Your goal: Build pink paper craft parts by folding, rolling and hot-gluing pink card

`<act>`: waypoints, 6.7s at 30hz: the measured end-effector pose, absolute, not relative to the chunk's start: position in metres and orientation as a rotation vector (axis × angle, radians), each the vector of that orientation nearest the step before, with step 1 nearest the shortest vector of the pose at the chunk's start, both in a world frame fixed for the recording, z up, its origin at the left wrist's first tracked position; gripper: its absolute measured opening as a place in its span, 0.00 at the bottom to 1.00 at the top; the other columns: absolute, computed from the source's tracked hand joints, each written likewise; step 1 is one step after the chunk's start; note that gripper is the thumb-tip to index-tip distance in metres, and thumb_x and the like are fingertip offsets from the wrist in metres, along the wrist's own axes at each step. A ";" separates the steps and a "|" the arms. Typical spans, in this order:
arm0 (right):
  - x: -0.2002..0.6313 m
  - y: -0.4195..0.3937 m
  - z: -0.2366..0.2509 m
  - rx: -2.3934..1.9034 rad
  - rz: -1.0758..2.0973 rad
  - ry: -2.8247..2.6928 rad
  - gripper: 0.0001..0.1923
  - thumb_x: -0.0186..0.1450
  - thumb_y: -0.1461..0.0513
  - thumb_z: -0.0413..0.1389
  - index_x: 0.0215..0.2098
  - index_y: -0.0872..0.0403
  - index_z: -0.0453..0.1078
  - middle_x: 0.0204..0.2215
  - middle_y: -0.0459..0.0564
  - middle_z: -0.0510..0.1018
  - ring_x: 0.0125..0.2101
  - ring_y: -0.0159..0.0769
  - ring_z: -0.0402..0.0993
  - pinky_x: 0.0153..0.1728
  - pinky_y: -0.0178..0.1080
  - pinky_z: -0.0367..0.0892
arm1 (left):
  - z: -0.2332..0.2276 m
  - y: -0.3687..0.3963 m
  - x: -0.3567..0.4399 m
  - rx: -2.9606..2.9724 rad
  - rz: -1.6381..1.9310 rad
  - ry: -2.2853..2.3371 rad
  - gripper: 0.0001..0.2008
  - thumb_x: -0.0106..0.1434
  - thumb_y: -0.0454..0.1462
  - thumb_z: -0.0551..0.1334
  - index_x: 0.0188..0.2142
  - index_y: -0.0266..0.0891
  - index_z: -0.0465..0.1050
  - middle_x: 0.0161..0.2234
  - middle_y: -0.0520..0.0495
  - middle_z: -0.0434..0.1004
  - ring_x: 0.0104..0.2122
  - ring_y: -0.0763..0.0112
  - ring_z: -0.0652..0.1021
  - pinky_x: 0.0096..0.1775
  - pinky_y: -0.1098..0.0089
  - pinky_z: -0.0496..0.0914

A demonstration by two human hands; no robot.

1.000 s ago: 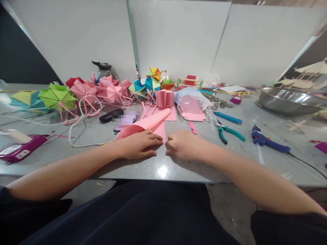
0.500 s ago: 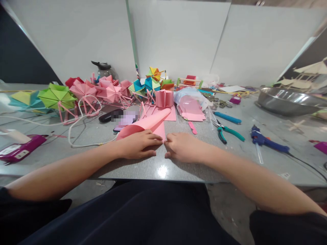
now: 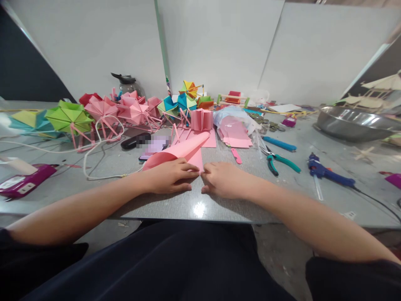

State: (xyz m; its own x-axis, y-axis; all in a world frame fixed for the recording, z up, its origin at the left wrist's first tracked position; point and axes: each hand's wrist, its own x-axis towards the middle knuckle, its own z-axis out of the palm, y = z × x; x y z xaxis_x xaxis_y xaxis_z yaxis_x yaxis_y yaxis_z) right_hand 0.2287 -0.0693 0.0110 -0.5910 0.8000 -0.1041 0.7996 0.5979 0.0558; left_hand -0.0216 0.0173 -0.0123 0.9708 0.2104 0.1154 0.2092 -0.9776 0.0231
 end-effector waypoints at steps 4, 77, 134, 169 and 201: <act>0.228 -0.071 0.011 1.363 0.009 2.690 0.15 0.78 0.54 0.61 0.54 0.57 0.79 0.48 0.61 0.81 0.42 0.47 0.77 0.44 0.46 0.66 | -0.012 0.018 -0.020 3.115 0.208 0.291 0.18 0.80 0.46 0.63 0.61 0.38 0.80 0.64 0.38 0.81 0.57 0.50 0.80 0.60 0.54 0.71; 0.235 -0.053 0.002 1.357 -0.247 2.779 0.33 0.78 0.42 0.56 0.73 0.50 0.71 0.51 0.60 0.79 0.45 0.51 0.75 0.53 0.51 0.68 | -0.006 0.023 -0.023 2.899 0.257 0.278 0.12 0.76 0.44 0.66 0.52 0.42 0.81 0.55 0.41 0.85 0.53 0.53 0.81 0.58 0.56 0.71; 0.228 -0.082 0.022 1.274 -0.090 2.695 0.22 0.77 0.48 0.62 0.57 0.56 0.80 0.47 0.59 0.80 0.37 0.45 0.77 0.37 0.43 0.64 | -0.016 0.025 -0.025 2.943 0.311 0.200 0.14 0.80 0.38 0.63 0.57 0.40 0.86 0.58 0.37 0.85 0.55 0.56 0.84 0.58 0.59 0.75; 0.233 -0.068 0.013 1.276 -0.356 2.772 0.33 0.77 0.41 0.59 0.69 0.53 0.74 0.58 0.64 0.78 0.49 0.56 0.78 0.53 0.54 0.72 | -0.002 0.022 -0.028 2.900 0.213 0.201 0.14 0.76 0.45 0.66 0.55 0.46 0.86 0.62 0.35 0.77 0.61 0.49 0.80 0.64 0.51 0.73; 0.236 -0.084 0.013 1.203 -0.134 2.832 0.21 0.77 0.45 0.61 0.49 0.52 0.84 0.44 0.59 0.82 0.37 0.47 0.75 0.39 0.47 0.65 | -0.004 0.013 -0.026 2.888 0.270 0.143 0.13 0.78 0.43 0.66 0.56 0.43 0.85 0.61 0.37 0.83 0.59 0.52 0.80 0.61 0.54 0.73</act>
